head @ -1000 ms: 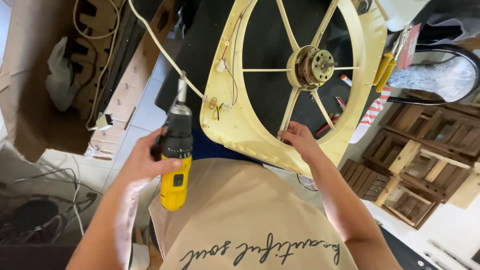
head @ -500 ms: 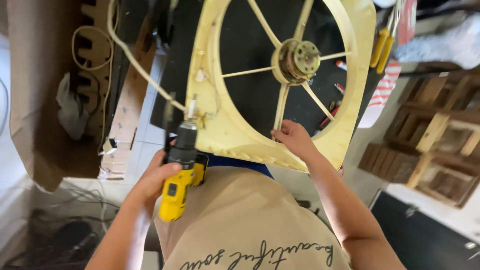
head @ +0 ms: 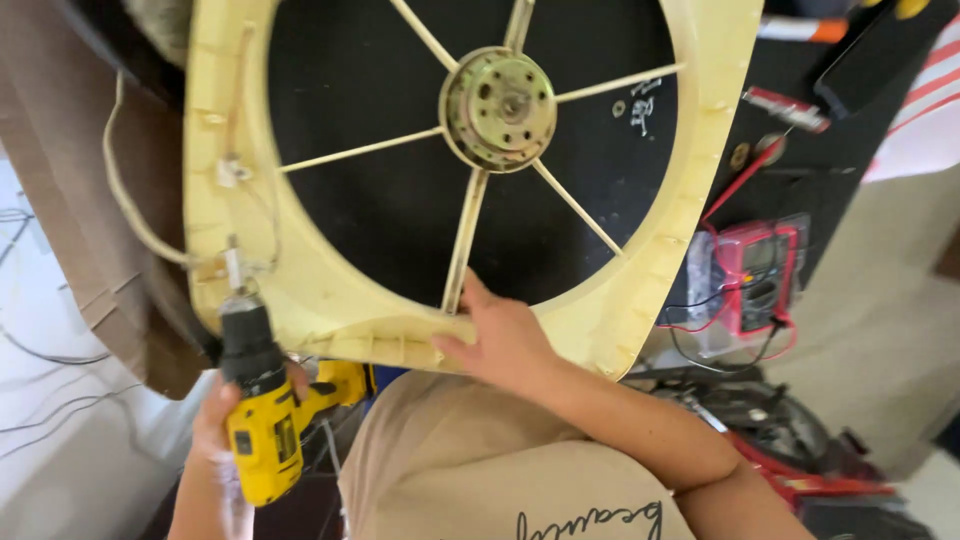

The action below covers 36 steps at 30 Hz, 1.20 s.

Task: Disassembling a motor from a plastic fan housing using a power drill and hand tools.

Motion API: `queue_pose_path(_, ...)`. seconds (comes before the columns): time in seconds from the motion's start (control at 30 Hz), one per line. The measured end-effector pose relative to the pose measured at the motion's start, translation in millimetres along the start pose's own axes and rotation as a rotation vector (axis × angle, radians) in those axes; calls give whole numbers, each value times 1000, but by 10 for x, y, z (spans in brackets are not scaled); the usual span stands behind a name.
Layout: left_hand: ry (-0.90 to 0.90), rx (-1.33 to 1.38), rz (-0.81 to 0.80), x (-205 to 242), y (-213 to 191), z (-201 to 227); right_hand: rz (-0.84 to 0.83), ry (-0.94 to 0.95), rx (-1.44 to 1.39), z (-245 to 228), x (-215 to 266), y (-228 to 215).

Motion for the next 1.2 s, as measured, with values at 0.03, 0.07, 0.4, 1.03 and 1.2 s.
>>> queue_pose_path(0.03,-12,-22,5,-23,5,-11,0,-1,-25,-68,36,-76)
queue_pose_path(0.07,0,-41,-68,-35,48,6,-79,28,7,-132,75,-103)
queue_pose_path(0.4,54,-34,-189,30,108,-11,-241,-167,89,-171,192,-118)
queue_pose_path(1.03,183,-109,-325,-251,107,-141,-102,-166,-217,492,-167,142)
queue_pose_path(1.2,65,-41,-275,-351,73,-196,295,-322,310,927,-763,-143)
Point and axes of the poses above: each hand's wrist, its own x-axis away from the middle knuckle, its own y-axis out of the palm, z = x × y, the point moved 6 cm from there along -x, towards the middle knuckle
